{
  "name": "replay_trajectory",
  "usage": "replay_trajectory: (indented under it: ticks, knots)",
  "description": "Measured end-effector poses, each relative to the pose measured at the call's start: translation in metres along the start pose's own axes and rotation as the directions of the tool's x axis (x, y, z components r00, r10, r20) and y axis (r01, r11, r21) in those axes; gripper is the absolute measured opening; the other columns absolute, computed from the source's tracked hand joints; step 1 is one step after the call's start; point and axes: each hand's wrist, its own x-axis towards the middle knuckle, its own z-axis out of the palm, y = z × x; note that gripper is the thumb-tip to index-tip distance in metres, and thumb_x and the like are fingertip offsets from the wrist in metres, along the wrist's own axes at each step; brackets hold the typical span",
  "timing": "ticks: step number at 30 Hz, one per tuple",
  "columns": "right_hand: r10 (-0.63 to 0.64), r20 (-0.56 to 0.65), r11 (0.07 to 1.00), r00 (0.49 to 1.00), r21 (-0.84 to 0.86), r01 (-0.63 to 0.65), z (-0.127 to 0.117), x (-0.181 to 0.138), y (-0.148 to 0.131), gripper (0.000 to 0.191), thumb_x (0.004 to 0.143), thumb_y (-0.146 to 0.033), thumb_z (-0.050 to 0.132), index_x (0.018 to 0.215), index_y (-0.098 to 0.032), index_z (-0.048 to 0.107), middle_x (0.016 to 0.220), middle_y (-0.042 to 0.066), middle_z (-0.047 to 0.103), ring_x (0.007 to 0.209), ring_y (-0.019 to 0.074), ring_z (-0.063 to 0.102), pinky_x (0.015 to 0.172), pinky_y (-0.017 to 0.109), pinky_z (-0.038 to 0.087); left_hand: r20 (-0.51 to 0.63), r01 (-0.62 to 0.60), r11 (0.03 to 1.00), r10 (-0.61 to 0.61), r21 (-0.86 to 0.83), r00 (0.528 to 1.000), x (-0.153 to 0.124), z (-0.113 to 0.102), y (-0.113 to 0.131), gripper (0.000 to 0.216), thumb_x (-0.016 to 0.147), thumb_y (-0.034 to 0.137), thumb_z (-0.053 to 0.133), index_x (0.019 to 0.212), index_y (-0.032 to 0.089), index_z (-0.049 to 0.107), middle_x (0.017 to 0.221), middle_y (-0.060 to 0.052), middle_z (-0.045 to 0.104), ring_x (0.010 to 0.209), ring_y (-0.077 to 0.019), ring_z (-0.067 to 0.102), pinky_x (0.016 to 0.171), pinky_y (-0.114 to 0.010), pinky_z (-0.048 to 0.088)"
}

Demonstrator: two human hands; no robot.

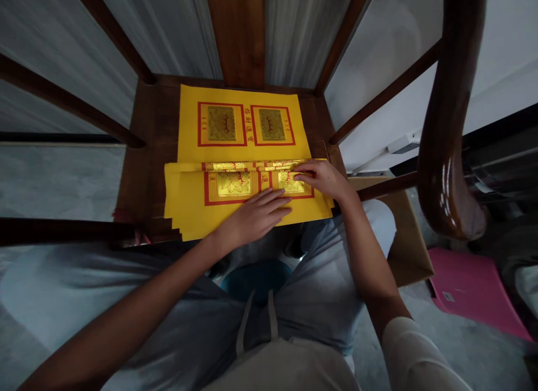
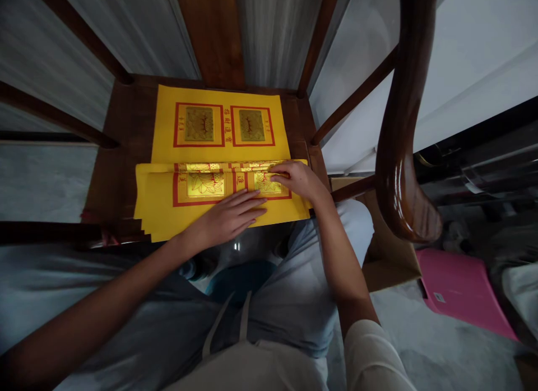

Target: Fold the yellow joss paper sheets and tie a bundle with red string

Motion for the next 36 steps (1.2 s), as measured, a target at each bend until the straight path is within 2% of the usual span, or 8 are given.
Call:
replay_trajectory:
  ticks: [4,11,18,24,27,30,33,36]
  knots:
    - [-0.011,0.014,1.000,1.000,-0.013,0.011,-0.001,0.000,0.000,0.019,0.097,-0.034,0.073,0.111,-0.026,0.083,0.113,0.007,0.082,0.106,0.0277,0.075,0.096,0.040,0.055,0.019,0.009,0.999,-0.010,0.033,1.000,-0.002,-0.002,-0.001,0.038,0.103,0.014,0.056,0.138,0.021,0.068,0.151,-0.008,0.065,0.152,-0.0287,0.049,0.128,-0.053,0.039]
    - [-0.119,-0.017,0.956,0.993,-0.272,0.110,0.007,-0.006,-0.010,0.024,0.100,-0.025,0.066,0.121,-0.020,0.079,0.107,0.012,0.073,0.106,0.0302,0.065,0.096,0.045,0.052,0.055,0.019,1.000,-0.018,-0.013,0.998,-0.007,0.007,0.001,0.049,0.099,0.004,0.055,0.143,0.023,0.066,0.156,-0.006,0.061,0.156,-0.0278,0.043,0.129,-0.052,0.039]
    - [-0.093,-0.122,0.962,0.988,-0.266,0.057,0.036,-0.022,-0.017,0.034,0.106,-0.028,0.050,0.130,-0.020,0.074,0.125,0.016,0.069,0.121,0.0324,0.062,0.108,0.051,0.050,0.014,0.011,0.999,-0.010,-0.033,1.000,-0.012,0.017,0.004,0.046,0.101,0.006,0.055,0.143,0.022,0.063,0.158,-0.008,0.059,0.160,-0.0257,0.035,0.128,-0.048,0.042]
    - [-0.029,-0.172,0.963,0.985,-0.270,-0.018,0.069,-0.042,-0.026,0.054,0.108,-0.035,0.045,0.159,-0.017,0.049,0.161,0.017,0.052,0.157,0.0312,0.040,0.134,0.058,0.025,0.001,0.033,0.998,-0.033,-0.054,0.999,-0.011,0.017,0.008,0.048,0.104,0.010,0.049,0.150,0.022,0.057,0.158,-0.009,0.059,0.156,-0.0215,0.043,0.126,-0.043,0.044]
    - [0.002,-0.177,0.962,0.984,-0.267,-0.050,0.076,-0.048,-0.028,0.058,0.108,-0.035,0.043,0.163,-0.017,0.042,0.167,0.016,0.046,0.162,0.0297,0.033,0.136,0.057,0.020,-0.006,0.082,0.996,-0.082,-0.029,0.997,-0.009,0.006,0.002,0.046,0.107,0.019,0.047,0.153,0.021,0.056,0.153,-0.012,0.062,0.148,-0.0239,0.053,0.124,-0.044,0.047]
    - [-0.003,-0.176,0.963,0.984,-0.265,-0.045,0.077,-0.048,-0.027,0.059,0.108,-0.037,0.044,0.163,-0.016,0.042,0.167,0.016,0.046,0.163,0.0294,0.032,0.137,0.056,0.019,-0.061,0.190,0.981,-0.187,0.039,0.980,-0.010,-0.009,-0.009,0.047,0.106,0.036,0.055,0.151,0.022,0.059,0.150,-0.014,0.065,0.151,-0.0330,0.049,0.129,-0.057,0.037]
    - [0.002,-0.177,0.965,0.984,-0.259,-0.049,0.076,-0.048,-0.027,0.059,0.108,-0.038,0.045,0.164,-0.018,0.041,0.167,0.015,0.047,0.163,0.0291,0.032,0.137,0.057,0.018,-0.151,0.359,0.927,-0.341,0.110,0.928,-0.013,-0.019,-0.018,0.053,0.106,0.042,0.052,0.156,0.024,0.053,0.161,-0.014,0.055,0.158,-0.0391,0.036,0.131,-0.067,0.022]
    - [0.007,-0.188,0.966,0.982,-0.252,-0.055,0.076,-0.048,-0.027,0.060,0.108,-0.037,0.045,0.165,-0.020,0.040,0.167,0.014,0.047,0.163,0.0289,0.032,0.137,0.058,0.018,-0.215,0.470,0.872,-0.436,0.140,0.874,-0.019,-0.021,-0.022,0.057,0.108,0.043,0.046,0.161,0.025,0.047,0.166,-0.014,0.048,0.160,-0.0412,0.032,0.130,-0.070,0.018]
